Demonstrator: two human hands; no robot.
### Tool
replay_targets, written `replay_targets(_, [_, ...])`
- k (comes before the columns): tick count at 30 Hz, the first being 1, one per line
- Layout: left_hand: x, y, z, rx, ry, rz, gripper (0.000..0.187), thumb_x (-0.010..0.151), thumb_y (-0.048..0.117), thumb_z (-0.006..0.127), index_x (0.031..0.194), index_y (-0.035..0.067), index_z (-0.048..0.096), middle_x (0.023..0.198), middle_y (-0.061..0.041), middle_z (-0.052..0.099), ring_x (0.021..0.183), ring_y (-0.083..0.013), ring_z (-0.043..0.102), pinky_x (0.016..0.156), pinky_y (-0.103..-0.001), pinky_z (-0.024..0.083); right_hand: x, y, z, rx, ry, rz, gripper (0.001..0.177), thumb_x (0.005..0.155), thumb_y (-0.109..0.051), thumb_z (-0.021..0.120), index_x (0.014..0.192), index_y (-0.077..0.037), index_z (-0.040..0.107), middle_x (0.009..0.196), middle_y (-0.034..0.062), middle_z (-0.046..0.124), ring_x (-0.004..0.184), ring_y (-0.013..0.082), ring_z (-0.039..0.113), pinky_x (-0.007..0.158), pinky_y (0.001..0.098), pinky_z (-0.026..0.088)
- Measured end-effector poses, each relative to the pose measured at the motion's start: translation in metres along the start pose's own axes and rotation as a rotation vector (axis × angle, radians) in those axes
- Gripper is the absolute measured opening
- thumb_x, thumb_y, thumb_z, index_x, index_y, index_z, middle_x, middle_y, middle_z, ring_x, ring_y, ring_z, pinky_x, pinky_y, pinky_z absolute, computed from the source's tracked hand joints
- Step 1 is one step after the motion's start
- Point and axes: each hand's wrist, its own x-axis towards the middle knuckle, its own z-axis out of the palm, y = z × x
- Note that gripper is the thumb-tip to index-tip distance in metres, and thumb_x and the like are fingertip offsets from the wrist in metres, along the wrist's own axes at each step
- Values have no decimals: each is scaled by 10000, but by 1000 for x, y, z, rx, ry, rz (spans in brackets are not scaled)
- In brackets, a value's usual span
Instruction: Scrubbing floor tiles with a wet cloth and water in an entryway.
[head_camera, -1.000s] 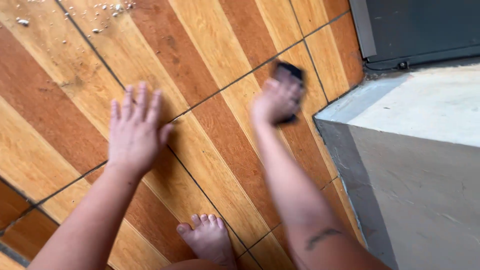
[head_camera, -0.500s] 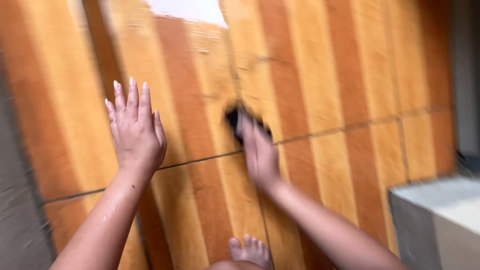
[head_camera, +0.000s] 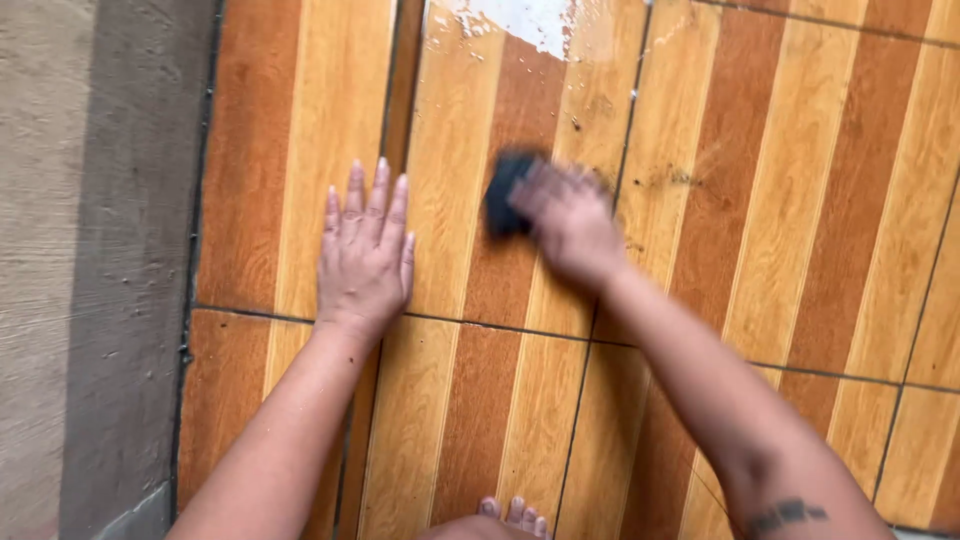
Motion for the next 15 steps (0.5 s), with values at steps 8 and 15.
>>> replay_targets(8, [-1, -9, -3, -74, 22, -115, 677, 1011, 245, 491, 1603, -10, 284, 1689, -180, 250, 1578, -352, 170, 1280, -511, 109, -22, -115, 44, 293, 32, -152, 381, 1004, -184, 601, 1377, -124, 655, 1427, 99, 622, 1359, 299, 559, 1171, 464, 438])
replay_targets(15, [6, -4, -7, -84, 14, -122, 684, 993, 236, 489, 1597, -12, 286, 1686, -182, 248, 1575, -340, 181, 1281, -504, 114, -23, -189, 41, 376, -363, -505, 581, 873, -238, 585, 1447, -155, 572, 1564, 111, 507, 1511, 332, 393, 1243, 569, 251])
